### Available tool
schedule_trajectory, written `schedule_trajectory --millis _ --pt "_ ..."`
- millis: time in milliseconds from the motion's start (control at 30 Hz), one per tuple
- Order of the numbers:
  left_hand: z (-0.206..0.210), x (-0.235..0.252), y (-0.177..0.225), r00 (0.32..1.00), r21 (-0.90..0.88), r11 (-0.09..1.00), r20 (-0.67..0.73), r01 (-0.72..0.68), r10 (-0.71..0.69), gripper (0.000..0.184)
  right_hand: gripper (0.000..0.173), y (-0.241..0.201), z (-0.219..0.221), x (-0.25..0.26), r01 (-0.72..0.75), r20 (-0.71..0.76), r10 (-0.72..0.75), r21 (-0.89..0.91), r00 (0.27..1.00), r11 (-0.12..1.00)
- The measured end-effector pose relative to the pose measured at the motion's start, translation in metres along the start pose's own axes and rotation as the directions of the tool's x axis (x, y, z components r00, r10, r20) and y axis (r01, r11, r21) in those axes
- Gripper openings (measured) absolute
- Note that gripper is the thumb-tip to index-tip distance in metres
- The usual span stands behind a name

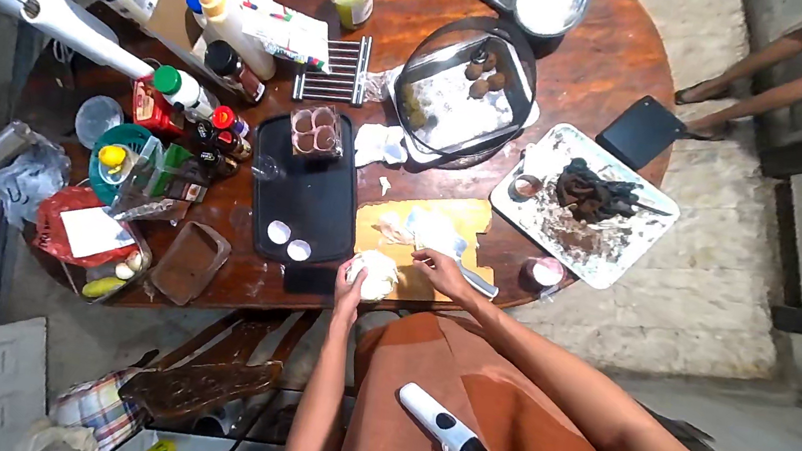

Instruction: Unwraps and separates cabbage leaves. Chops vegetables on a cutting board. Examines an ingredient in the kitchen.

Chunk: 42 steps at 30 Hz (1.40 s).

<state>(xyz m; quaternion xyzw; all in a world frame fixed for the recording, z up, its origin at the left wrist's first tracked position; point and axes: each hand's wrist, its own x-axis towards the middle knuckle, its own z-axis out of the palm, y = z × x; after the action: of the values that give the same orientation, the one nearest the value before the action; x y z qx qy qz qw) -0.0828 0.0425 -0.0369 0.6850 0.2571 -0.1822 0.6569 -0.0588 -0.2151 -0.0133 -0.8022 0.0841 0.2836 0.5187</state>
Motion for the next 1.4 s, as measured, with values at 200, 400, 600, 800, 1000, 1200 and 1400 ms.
schedule_trajectory --millis 200,400,600,800,1000,1200,1400 --pt "0.008 0.004 0.011 0.997 -0.079 0.996 -0.074 -0.031 0.025 0.058 0.034 0.016 -0.004 -0.010 -0.025 0.035 0.025 -0.016 0.999 1.000" --pt "0.016 0.019 0.022 0.988 -0.024 0.991 -0.081 -0.132 0.130 0.063 0.033 0.017 -0.007 -0.017 0.008 0.075 -0.001 -0.091 0.997 0.996" --pt "0.014 0.017 -0.010 0.983 0.040 0.984 -0.035 -0.176 0.178 0.067 0.032 -0.012 -0.018 0.001 0.014 -0.011 -0.015 -0.125 1.000 0.992" --pt "0.005 0.000 -0.020 0.972 0.144 0.963 0.076 -0.229 0.220 0.078 0.033 -0.035 -0.004 0.046 0.061 -0.108 -0.089 -0.238 0.990 0.969" --pt "-0.012 -0.001 -0.015 0.952 0.153 0.958 0.224 -0.244 0.207 0.089 0.054 -0.043 0.030 0.082 -0.040 -0.166 -0.007 -0.276 0.986 0.960" --pt "-0.027 0.013 0.002 0.914 0.279 0.912 0.356 -0.302 0.194 0.089 0.026 -0.064 0.029 0.075 -0.025 -0.274 0.014 -0.039 0.962 0.999" --pt "-0.040 0.026 0.014 0.904 0.377 0.837 0.318 -0.397 0.286 0.072 0.030 -0.102 0.005 0.023 0.088 -0.319 0.019 0.319 0.947 0.944"
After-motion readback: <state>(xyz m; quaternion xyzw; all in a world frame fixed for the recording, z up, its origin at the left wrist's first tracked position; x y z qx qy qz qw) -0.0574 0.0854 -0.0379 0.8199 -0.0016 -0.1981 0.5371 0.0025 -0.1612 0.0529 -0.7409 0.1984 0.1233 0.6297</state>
